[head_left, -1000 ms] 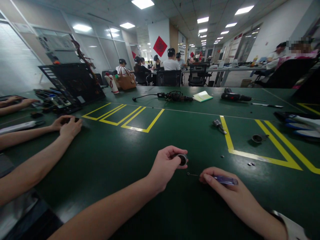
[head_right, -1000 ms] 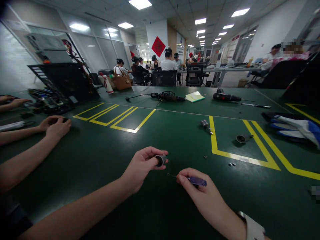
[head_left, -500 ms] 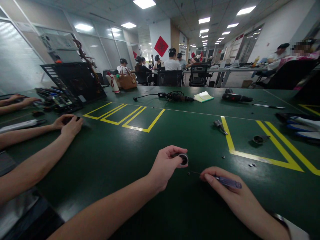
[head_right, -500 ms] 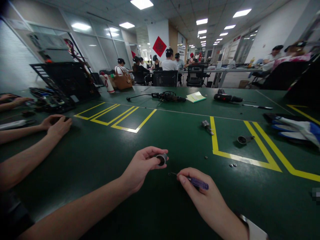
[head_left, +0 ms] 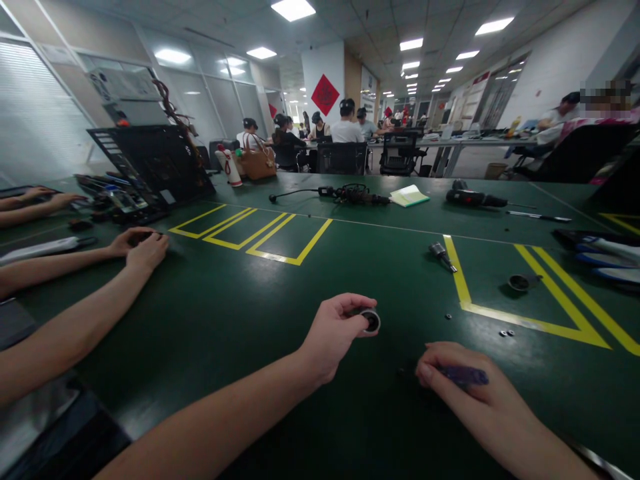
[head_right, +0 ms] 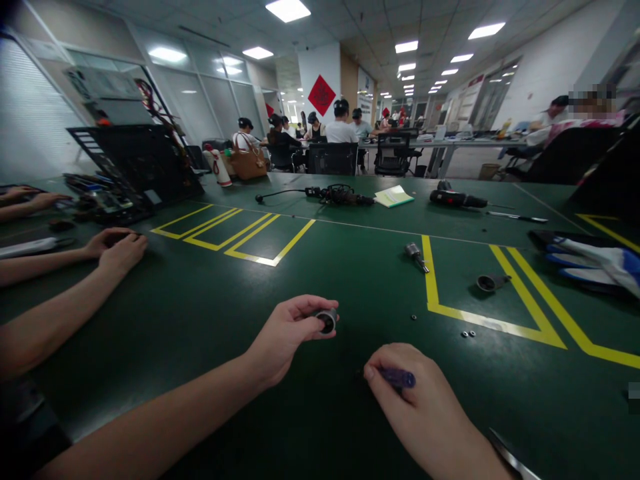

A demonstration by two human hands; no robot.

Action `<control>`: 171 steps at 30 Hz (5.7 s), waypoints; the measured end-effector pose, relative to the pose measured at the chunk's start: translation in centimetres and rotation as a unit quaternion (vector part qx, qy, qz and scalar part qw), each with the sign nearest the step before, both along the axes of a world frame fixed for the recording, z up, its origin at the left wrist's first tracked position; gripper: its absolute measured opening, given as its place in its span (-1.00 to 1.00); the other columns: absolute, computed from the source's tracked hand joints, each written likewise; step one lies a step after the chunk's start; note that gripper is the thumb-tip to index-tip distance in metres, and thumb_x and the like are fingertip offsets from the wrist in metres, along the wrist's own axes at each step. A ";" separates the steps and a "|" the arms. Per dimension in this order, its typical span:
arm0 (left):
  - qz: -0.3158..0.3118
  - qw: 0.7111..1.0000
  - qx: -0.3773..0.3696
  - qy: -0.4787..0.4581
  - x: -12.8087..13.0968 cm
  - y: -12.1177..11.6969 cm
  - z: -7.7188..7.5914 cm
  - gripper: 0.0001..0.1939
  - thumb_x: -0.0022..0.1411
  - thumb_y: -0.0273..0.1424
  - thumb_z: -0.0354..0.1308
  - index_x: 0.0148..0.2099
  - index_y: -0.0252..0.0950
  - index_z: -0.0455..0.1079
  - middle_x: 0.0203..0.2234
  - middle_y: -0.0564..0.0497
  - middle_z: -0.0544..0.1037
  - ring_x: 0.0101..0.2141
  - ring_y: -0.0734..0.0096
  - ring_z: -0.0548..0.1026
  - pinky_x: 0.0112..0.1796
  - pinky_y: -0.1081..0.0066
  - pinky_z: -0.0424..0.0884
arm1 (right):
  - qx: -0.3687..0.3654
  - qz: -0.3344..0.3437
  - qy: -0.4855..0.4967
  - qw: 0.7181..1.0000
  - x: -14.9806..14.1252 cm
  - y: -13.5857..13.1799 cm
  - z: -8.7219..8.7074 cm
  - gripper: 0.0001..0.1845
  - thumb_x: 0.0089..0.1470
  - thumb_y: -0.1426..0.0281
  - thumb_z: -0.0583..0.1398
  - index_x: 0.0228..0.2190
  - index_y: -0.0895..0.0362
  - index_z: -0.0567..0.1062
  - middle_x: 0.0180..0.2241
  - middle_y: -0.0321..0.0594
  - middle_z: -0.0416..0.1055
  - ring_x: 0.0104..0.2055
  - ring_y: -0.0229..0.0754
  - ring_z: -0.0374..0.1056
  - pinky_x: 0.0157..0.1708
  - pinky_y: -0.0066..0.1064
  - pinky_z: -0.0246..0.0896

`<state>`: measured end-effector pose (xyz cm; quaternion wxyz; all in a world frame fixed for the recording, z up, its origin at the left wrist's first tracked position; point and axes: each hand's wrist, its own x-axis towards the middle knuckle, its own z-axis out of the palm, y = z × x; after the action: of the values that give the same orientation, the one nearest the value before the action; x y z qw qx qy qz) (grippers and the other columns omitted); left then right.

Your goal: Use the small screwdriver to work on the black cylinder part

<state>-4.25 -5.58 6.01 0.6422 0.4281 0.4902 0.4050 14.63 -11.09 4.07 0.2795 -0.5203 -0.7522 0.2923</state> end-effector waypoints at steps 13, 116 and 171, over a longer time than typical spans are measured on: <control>-0.005 1.000 -0.018 -0.002 0.2 -0.2 -0.8 -0.68 0.03 -0.72 0.14 -0.14 -0.40 0.47 -0.30 -0.07 0.57 -0.28 0.39 0.54 -0.17 0.31 0.47 | 0.315 0.025 0.014 0.949 0.4 -1.4 -1.2 -0.74 0.10 0.47 0.13 -0.14 0.07 0.42 -0.20 -0.17 0.52 -0.09 -0.13 0.43 0.02 -0.31 0.29; -0.136 0.813 0.500 0.265 2.8 9.4 -5.8 -0.79 0.12 -0.35 0.17 -0.49 -0.31 0.28 -0.54 0.08 0.42 -0.49 0.48 0.36 -0.34 0.45 0.27 | -0.124 -0.107 0.505 0.847 -0.5 5.5 -2.7 -0.76 0.03 0.23 0.20 -0.42 0.13 0.59 -0.35 -0.15 0.54 -0.22 -0.05 0.43 -0.20 -0.20 0.31; -0.084 0.782 0.532 0.315 3.0 9.1 -6.0 -0.80 0.10 -0.42 0.19 -0.52 -0.30 0.27 -0.58 0.09 0.39 -0.49 0.46 0.33 -0.37 0.42 0.22 | -0.147 -0.147 0.512 0.834 -1.4 4.4 -2.3 -0.72 -0.09 0.14 0.27 -0.47 0.10 0.59 -0.37 -0.18 0.51 -0.21 -0.02 0.36 -0.17 -0.20 0.20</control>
<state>-1.26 3.57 0.02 0.1542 0.8448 0.3338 0.3886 13.20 -6.64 1.77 0.5847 -0.4357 -0.3644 0.5792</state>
